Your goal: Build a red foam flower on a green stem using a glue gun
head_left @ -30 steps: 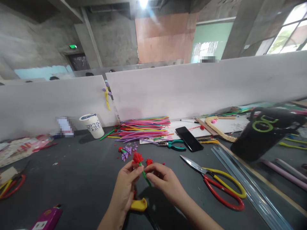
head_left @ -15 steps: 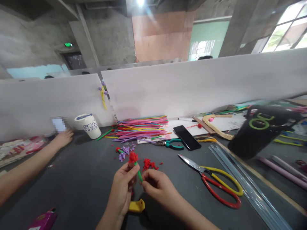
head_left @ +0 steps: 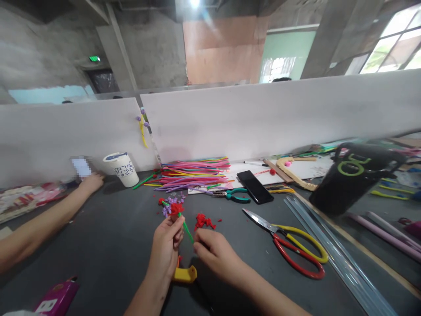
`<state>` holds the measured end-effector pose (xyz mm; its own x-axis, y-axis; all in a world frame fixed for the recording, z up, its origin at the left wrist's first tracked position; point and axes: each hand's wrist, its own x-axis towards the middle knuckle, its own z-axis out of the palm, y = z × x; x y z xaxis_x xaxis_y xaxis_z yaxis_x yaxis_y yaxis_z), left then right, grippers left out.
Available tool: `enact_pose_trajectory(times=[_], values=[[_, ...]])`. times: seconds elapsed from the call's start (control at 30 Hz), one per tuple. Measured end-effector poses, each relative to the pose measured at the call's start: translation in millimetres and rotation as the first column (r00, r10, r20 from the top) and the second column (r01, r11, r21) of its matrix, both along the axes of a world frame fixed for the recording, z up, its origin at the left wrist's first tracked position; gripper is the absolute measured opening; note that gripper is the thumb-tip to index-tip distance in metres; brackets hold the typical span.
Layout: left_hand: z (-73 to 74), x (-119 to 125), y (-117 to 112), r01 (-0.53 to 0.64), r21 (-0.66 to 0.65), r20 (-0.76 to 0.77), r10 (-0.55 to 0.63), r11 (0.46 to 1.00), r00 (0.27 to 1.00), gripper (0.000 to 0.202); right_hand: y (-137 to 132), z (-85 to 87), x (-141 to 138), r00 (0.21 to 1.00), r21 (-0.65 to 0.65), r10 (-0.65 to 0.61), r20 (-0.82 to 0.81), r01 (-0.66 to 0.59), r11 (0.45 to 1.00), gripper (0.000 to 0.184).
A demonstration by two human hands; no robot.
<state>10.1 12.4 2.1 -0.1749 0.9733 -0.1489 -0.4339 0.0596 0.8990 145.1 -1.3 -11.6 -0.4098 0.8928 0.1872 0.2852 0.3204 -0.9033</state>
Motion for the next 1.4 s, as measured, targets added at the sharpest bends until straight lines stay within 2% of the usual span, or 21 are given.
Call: enact_pose_trajectory(times=[0.1,0.2,0.33,0.47,0.57,0.7,0.93,1.1,1.23,1.4], values=[[1.0,-1.8,0.0,0.013,0.015,-0.042,-0.012,1.000,0.999,0.029,-0.1,-1.1,-2.7,1.000,-0.030,-0.023,-0.017,0.022,0.999,0.019],[1.1,-3.6,-0.4,0.048,0.025,-0.087,-0.046,0.999,0.995,0.025,0.3,-0.6,-3.3,0.994,-0.034,-0.095,-0.054,0.094,0.995,0.006],[-2.6,1.6,-3.7,0.096,0.030,-0.126,-0.091,0.995,0.988,0.024,0.8,-1.5,-3.4,0.978,-0.017,-0.183,-0.102,0.182,0.983,0.006],[-6.3,11.7,-8.7,0.080,0.067,-0.137,-0.070,0.995,0.988,0.026,1.6,-4.5,-5.2,0.969,-0.015,-0.207,-0.132,0.207,0.978,0.022],[-8.2,15.5,-9.7,0.028,0.110,-0.141,-0.012,0.993,0.990,0.027,1.7,-5.0,-7.6,0.973,-0.078,-0.182,-0.144,0.172,0.982,0.031],[-9.4,13.8,-8.1,-0.026,0.128,-0.137,0.043,0.991,0.990,0.027,-0.1,-4.4,-9.1,0.986,-0.159,-0.108,-0.125,0.087,0.983,0.029],[-6.2,9.5,-8.1,-0.012,0.080,-0.114,0.021,0.997,0.993,0.031,-3.0,-13.1,-15.1,0.982,-0.061,-0.183,-0.042,0.180,0.982,0.033],[-7.8,6.6,-3.6,-0.012,0.057,-0.101,0.018,0.998,0.995,0.029,-3.3,-13.3,-16.0,0.986,-0.047,-0.165,-0.016,0.164,0.985,0.031],[-10.3,5.3,-0.2,-0.033,0.058,-0.086,0.038,0.998,0.996,0.029,-1.6,-14.4,-16.1,0.984,-0.125,-0.177,-0.036,0.171,0.977,0.033],[-10.0,2.8,2.3,-0.020,0.048,-0.053,0.022,0.999,0.998,0.030,-2.1,-13.9,-16.5,0.986,-0.234,-0.115,-0.117,0.085,0.969,0.026]])
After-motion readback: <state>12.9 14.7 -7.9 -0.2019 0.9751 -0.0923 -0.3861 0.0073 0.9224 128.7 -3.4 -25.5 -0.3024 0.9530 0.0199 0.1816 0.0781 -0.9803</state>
